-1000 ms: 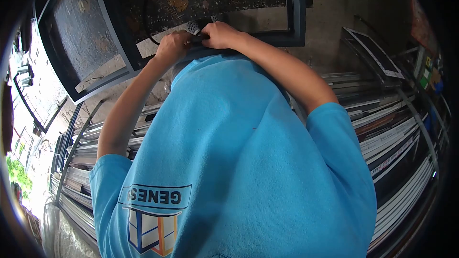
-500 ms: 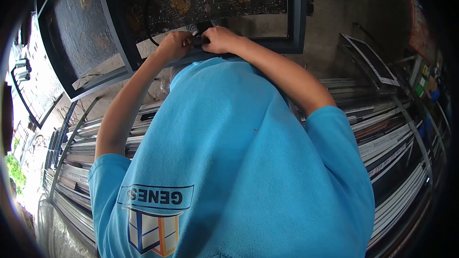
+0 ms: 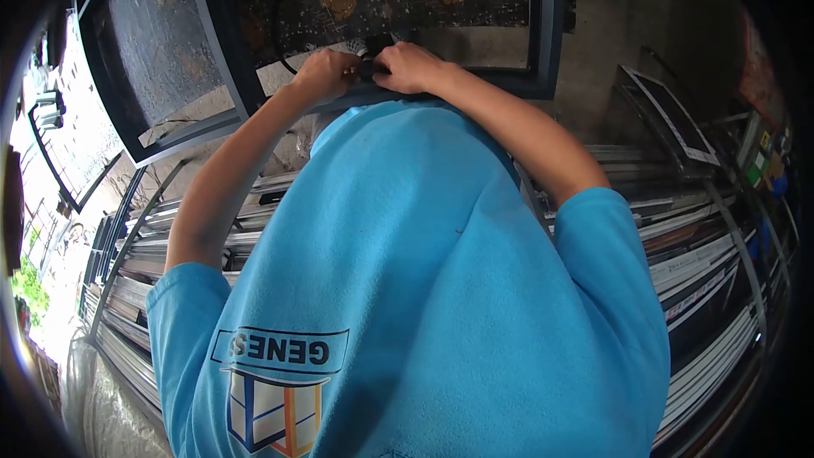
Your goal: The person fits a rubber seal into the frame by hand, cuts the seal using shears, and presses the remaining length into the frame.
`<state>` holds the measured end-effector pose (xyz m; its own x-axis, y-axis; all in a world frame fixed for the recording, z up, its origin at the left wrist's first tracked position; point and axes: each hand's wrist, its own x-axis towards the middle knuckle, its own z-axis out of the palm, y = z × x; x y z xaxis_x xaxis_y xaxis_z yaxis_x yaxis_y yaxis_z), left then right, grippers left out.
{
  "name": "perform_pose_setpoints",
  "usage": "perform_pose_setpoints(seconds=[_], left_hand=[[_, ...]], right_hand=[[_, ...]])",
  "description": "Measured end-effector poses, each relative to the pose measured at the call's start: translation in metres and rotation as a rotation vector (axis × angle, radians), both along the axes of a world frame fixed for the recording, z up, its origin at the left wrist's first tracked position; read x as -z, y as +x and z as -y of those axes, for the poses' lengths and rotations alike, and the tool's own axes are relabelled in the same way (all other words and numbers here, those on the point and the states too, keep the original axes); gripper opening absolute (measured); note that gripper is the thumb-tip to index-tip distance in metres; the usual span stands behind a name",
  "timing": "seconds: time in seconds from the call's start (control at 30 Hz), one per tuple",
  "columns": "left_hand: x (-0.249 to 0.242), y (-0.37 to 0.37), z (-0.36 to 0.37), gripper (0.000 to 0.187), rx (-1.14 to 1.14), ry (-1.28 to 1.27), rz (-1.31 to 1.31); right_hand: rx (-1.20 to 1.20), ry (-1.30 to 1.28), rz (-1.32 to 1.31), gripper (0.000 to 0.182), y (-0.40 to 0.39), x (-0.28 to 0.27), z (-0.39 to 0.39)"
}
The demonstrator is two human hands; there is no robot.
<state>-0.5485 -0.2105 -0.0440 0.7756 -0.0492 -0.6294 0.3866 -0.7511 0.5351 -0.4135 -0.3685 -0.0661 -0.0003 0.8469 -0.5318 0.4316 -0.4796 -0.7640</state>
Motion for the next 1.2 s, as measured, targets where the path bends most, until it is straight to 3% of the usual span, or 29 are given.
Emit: perform_pose_setpoints(seconds=[0.07,0.17,0.27,0.4,0.7,0.77,1.03,1.2], left_hand=[[-0.003,0.001,0.001,0.027,0.009,0.037,-0.038],[0.002,0.000,-0.012,0.030,0.050,-0.144,0.011],[0.003,0.000,-0.020,0.030,0.160,-0.111,-0.013],[0.003,-0.005,-0.024,0.029,0.131,-0.110,0.047],[0.006,-0.012,-0.013,0.027,0.012,-0.012,0.024],[0.007,-0.014,-0.015,0.026,-0.108,-0.122,0.023],[0.024,-0.026,-0.016,0.022,-0.134,-0.131,0.064],[-0.015,-0.030,-0.032,0.020,-0.122,-0.076,-0.072]], right_hand=[[-0.031,-0.011,0.014,0.030,-0.003,-0.004,0.000],[-0.067,0.152,-0.006,0.030,0.000,-0.006,-0.010],[-0.064,0.097,-0.056,0.030,-0.002,-0.005,-0.013],[0.035,0.170,-0.098,0.028,-0.005,0.004,-0.006],[-0.273,0.019,0.046,0.028,-0.005,-0.006,-0.027],[-0.250,0.037,0.031,0.031,-0.010,-0.004,-0.030],[-0.181,0.026,0.043,0.032,-0.021,0.006,-0.028],[-0.164,0.075,0.027,0.032,-0.036,0.009,-0.043]])
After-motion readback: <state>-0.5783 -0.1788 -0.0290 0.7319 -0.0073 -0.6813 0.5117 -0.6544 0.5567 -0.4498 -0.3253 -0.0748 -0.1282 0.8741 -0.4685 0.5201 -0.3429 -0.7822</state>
